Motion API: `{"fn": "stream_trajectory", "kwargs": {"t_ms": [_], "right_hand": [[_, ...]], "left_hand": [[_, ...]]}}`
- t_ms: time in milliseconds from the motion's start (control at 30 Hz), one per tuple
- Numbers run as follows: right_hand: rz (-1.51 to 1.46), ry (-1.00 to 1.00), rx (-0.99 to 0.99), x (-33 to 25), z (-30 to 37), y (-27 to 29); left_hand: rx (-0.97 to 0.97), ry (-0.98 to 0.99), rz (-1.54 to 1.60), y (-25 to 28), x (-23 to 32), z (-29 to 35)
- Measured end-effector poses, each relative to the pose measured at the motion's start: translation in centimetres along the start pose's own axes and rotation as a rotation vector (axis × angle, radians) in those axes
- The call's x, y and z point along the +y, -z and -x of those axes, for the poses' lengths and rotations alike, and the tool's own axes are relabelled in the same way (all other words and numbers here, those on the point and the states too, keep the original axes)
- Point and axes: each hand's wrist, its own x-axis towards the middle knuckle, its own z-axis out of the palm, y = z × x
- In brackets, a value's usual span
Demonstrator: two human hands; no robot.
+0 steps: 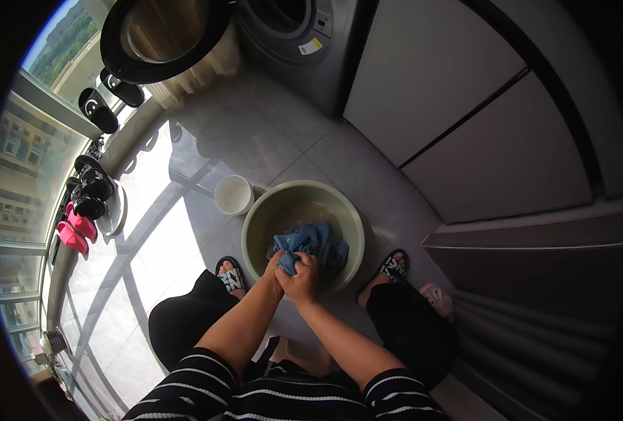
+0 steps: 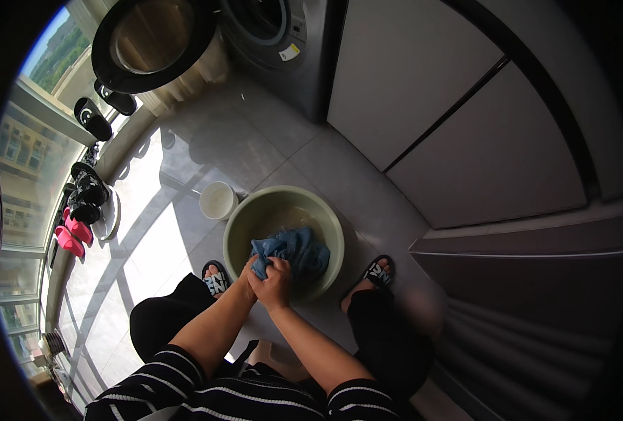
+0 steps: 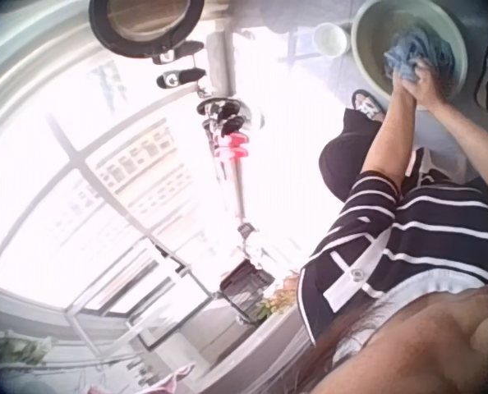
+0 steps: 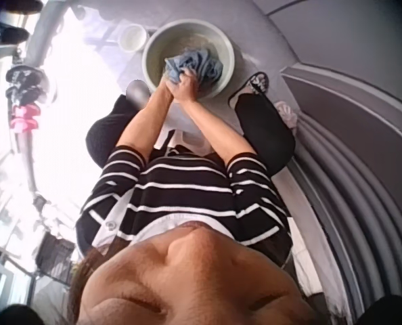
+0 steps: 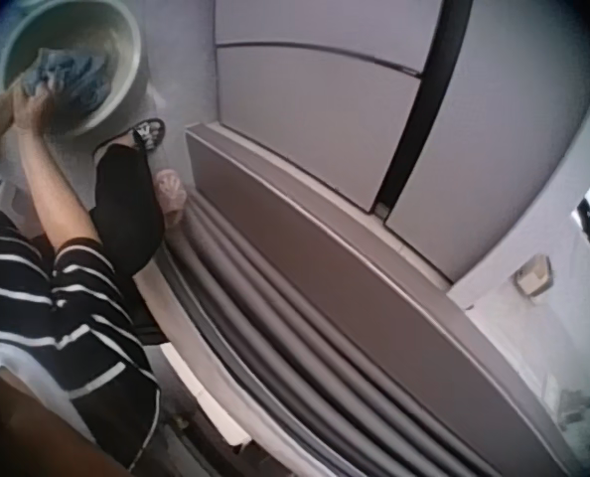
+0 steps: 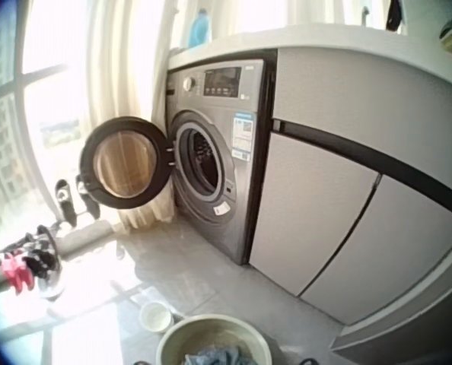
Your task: The person sits on a small stool and hand-washes a blue garment in a green basin filled with water. They repeatedly submerge, scrub, and wring the fabric. After washing, they carry the basin to a sink, pour out the water, and place the garment in the sink.
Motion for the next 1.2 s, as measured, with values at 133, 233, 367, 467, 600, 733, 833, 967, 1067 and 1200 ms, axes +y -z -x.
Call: {"fn": "stream_trajectory", "kwargs": {"t_ms": [133,233,367,467,600,733,833,967,1067,1200], "right_hand": [[0.114,-0.305,0.003,4.3,-0.6,0.1],[-0.073,-0.840,0.266,9.6,-2.2,1.2],[-0.755,-1.122,0.275,6.4,-5.6,4.4],[-0.869,-1.019,0.160,6.0,-6.8,5.6],[-1.018,-0.991,-0.040,6.5,-7.2,5.7],[-1.183,-1.003,-0.135,6.4,-7.4,6.4],[-0.975,-0.710,-0.180,2.3,-6.5,4.9],[-0.464,-0.432,-0.084,0.5,-4.3,2.2],[-0.103,-0.362,0.087,2.7,-2.9,1.5],[-0.101,-0.229,0.117,2.0,-1.7,0.6]], "left_hand": [[0.359,0.104,-0.294,-1.6,-0.5,-0.7],[0.206,0.113,-0.247,-6.2,-1.6,1.0],[0.063,0.000,-0.310,-7.0,1.4,1.2],[0.371,-0.292,-0.547,-7.6,3.1,2.2],[-0.144,-0.182,-0.086,-4.6,5.5,1.4],[-0.182,-0.075,-0.033,-10.4,6.2,4.4],[0.041,-0.100,-0.377,-9.4,4.8,2.3],[-0.028,-0.921,-1.123,3.5,2.7,-2.6],[0.300,-0.163,-0.510,-5.5,-0.1,1.1],[0.192,-0.333,-0.683,-3.8,0.3,1.0]]}}
